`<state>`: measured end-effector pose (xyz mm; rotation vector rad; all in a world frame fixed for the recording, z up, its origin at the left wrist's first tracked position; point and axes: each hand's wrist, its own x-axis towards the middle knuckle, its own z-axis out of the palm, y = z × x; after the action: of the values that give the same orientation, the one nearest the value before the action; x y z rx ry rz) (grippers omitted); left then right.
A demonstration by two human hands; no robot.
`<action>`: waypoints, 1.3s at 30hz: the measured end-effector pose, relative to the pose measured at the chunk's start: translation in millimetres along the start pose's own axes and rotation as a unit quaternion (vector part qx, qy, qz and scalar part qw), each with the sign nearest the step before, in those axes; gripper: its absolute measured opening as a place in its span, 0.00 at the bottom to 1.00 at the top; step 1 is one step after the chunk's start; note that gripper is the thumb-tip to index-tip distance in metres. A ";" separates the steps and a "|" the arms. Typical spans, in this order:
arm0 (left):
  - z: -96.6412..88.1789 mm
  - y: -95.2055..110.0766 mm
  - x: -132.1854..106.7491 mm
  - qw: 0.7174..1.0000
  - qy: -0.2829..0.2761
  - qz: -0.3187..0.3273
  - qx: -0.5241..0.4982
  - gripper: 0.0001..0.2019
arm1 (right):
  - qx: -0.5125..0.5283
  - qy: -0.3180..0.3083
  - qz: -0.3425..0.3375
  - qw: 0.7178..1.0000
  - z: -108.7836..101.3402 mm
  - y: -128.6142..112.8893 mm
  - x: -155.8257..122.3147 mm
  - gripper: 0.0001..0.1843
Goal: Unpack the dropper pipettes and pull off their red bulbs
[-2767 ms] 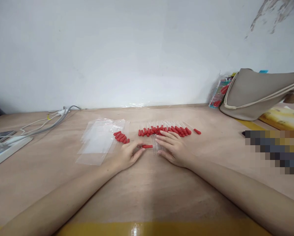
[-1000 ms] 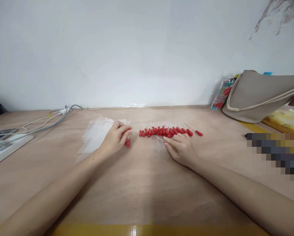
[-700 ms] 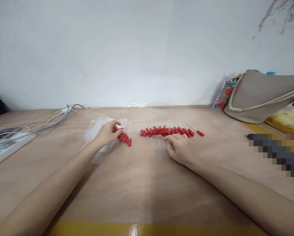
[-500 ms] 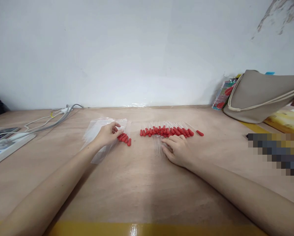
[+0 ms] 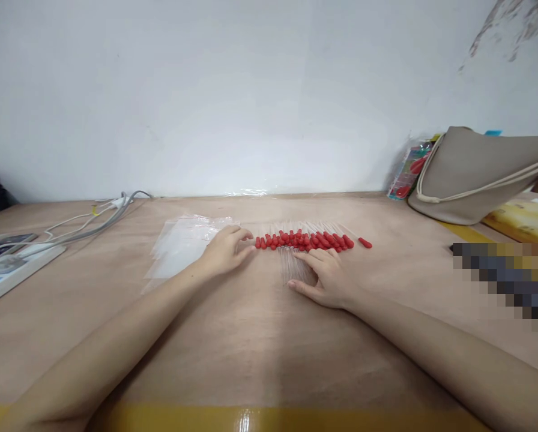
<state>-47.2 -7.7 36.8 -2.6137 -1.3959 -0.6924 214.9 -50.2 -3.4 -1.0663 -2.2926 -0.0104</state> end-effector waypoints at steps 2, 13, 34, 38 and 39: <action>7.4 8.2 9.2 0.999 -0.011 0.030 -0.002 0.11 | 0.016 -0.001 0.016 1.000 -1.1 1.7 -1.5 0.29; 24.3 20.4 36.3 0.999 -0.039 -0.003 -0.017 0.08 | 0.045 -0.048 0.025 0.998 -4.7 1.2 -0.8 0.32; 25.3 44.8 -45.7 0.982 0.077 0.098 -0.139 0.08 | -0.061 0.133 -0.143 0.979 -0.1 5.7 0.0 0.24; 27.0 45.2 -45.7 0.980 0.075 0.117 -0.141 0.08 | -0.065 0.132 -0.160 0.976 2.4 6.6 0.2 0.11; 26.6 45.4 -45.6 0.979 0.080 0.118 -0.142 0.08 | -0.063 0.130 -0.158 0.977 2.9 6.4 0.4 0.09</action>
<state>-23.0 -60.8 -1.2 -2.7940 -0.9831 -1.1078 217.7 -44.9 -7.1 -0.7011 -2.2171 -0.4028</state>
